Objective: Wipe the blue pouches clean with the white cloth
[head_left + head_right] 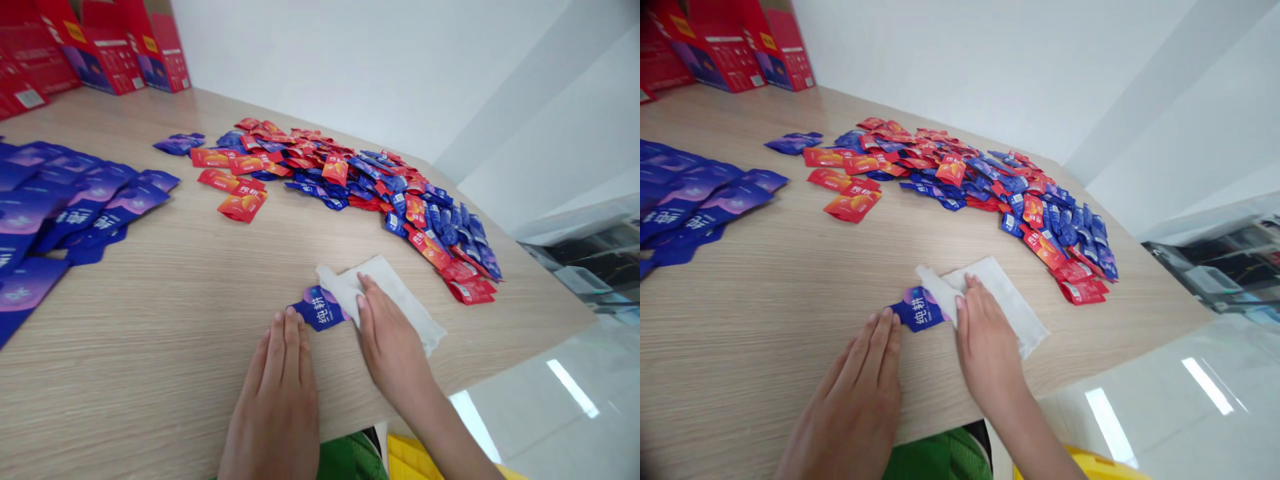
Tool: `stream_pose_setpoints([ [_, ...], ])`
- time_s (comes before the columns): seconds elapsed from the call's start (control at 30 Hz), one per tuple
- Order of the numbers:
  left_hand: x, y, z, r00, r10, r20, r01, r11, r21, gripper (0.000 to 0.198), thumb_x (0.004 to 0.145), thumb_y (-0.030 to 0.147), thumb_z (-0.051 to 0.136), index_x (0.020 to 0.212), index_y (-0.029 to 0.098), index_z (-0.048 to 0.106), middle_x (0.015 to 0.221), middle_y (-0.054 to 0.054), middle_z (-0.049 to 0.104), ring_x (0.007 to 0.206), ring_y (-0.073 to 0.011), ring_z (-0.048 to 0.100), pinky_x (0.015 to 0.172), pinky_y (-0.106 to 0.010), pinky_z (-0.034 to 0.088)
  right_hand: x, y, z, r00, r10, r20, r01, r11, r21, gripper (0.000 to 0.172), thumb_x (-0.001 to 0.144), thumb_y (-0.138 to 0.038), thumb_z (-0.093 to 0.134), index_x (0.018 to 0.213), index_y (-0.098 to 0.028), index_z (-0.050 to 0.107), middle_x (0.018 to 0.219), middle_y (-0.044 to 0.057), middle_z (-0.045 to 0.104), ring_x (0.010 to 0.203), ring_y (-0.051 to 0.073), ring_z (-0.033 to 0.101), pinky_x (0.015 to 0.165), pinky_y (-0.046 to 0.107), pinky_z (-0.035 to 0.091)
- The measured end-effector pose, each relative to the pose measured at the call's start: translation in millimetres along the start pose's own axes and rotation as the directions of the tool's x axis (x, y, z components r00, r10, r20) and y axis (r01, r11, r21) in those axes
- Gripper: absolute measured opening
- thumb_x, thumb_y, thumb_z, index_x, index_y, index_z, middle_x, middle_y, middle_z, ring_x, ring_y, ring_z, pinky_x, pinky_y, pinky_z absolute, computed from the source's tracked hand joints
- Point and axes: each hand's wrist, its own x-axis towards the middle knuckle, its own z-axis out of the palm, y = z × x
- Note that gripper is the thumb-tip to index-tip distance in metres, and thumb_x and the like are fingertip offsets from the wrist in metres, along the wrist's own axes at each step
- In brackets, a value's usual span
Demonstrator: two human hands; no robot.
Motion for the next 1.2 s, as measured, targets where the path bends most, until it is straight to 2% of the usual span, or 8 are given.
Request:
stream_pose_setpoints([
  [0.1,5.8,-2.2,-3.5,1.000,0.017,-0.019,-0.017,1.000,-0.021,0.057,0.097,0.016,0.039,0.147,-0.007,0.056,0.153,-0.028,0.064,0.142,-0.0355,0.064,0.112,-0.045,0.060,-3.3,18.0,-6.5,0.987,0.147,-0.067,-0.146,0.989,0.016,0.054,0.117,-0.046,0.030,0.147,-0.012,0.060,0.148,0.022,0.069,0.138,0.033,0.067,0.115,0.056,0.054],
  [0.2,21.2,-6.8,-4.6,0.994,-0.081,-0.068,0.075,0.994,-0.082,0.050,0.101,0.016,0.044,0.144,-0.001,0.061,0.144,-0.022,0.073,0.131,-0.0324,0.071,0.105,-0.046,0.064,-6.0,16.5,-15.4,0.948,0.307,-0.079,-0.298,0.948,0.108,0.050,0.116,-0.056,0.028,0.115,-0.023,0.065,0.105,0.012,0.079,0.095,0.029,0.075,0.081,0.041,0.057],
  [0.3,42.3,-12.2,-3.2,0.988,-0.132,-0.083,0.117,0.979,-0.168,0.047,0.104,0.028,0.054,0.146,0.007,0.063,0.145,-0.016,0.073,0.133,-0.0333,0.069,0.107,-0.049,0.063,-6.0,11.1,-20.3,0.889,0.434,-0.149,-0.406,0.895,0.185,0.051,0.114,-0.065,0.027,0.088,-0.028,0.051,0.072,-0.001,0.058,0.066,0.023,0.059,0.063,0.035,0.040],
  [0.57,74.2,-15.9,-4.3,0.998,-0.068,0.002,0.067,0.981,-0.182,0.028,0.102,0.017,0.058,0.124,0.013,0.074,0.116,-0.012,0.080,0.104,-0.0321,0.074,0.092,-0.050,0.063,-4.4,9.9,-22.1,0.856,0.488,-0.171,-0.418,0.847,0.328,0.053,0.112,-0.069,0.030,0.085,-0.027,0.049,0.075,-0.003,0.051,0.072,0.021,0.050,0.069,0.035,0.035],
  [0.73,75.7,-15.1,-15.2,0.976,-0.213,0.037,0.216,0.949,-0.232,0.025,0.108,0.022,0.045,0.104,0.020,0.070,0.095,-0.006,0.074,0.087,-0.0291,0.072,0.077,-0.045,0.059,-4.1,8.4,-24.0,0.829,0.523,-0.197,-0.430,0.822,0.373,0.054,0.111,-0.070,0.031,0.083,-0.027,0.048,0.075,-0.003,0.050,0.072,0.021,0.049,0.069,0.034,0.034],
  [0.93,78.2,-22.7,-12.6,0.934,-0.345,0.090,0.354,0.867,-0.351,0.022,0.110,0.018,0.042,0.110,0.023,0.064,0.099,0.001,0.074,0.078,-0.0146,0.073,0.063,-0.029,0.053,-4.8,6.3,-25.1,0.849,0.493,-0.189,-0.398,0.833,0.385,0.052,0.112,-0.068,0.032,0.082,-0.027,0.047,0.072,-0.004,0.048,0.069,0.020,0.048,0.066,0.034,0.032],
  [1.07,68.1,-19.0,-15.0,0.926,-0.370,0.081,0.375,0.863,-0.339,0.027,0.107,0.019,0.047,0.129,0.018,0.062,0.117,-0.009,0.074,0.103,-0.0266,0.070,0.087,-0.042,0.058,-5.7,4.9,-25.0,0.881,0.440,-0.174,-0.353,0.856,0.378,0.049,0.114,-0.063,0.033,0.083,-0.027,0.047,0.071,-0.005,0.048,0.067,0.019,0.048,0.064,0.033,0.033],
  [1.2,41.9,-10.3,-22.8,0.952,-0.306,0.020,0.303,0.930,-0.209,0.039,0.101,0.024,0.060,0.139,0.013,0.059,0.124,-0.016,0.070,0.102,-0.0356,0.062,0.083,-0.054,0.054,-4.9,4.1,-24.9,0.901,0.402,-0.161,-0.333,0.880,0.338,0.046,0.115,-0.058,0.034,0.084,-0.028,0.046,0.069,-0.006,0.046,0.065,0.018,0.047,0.062,0.032,0.031],
])
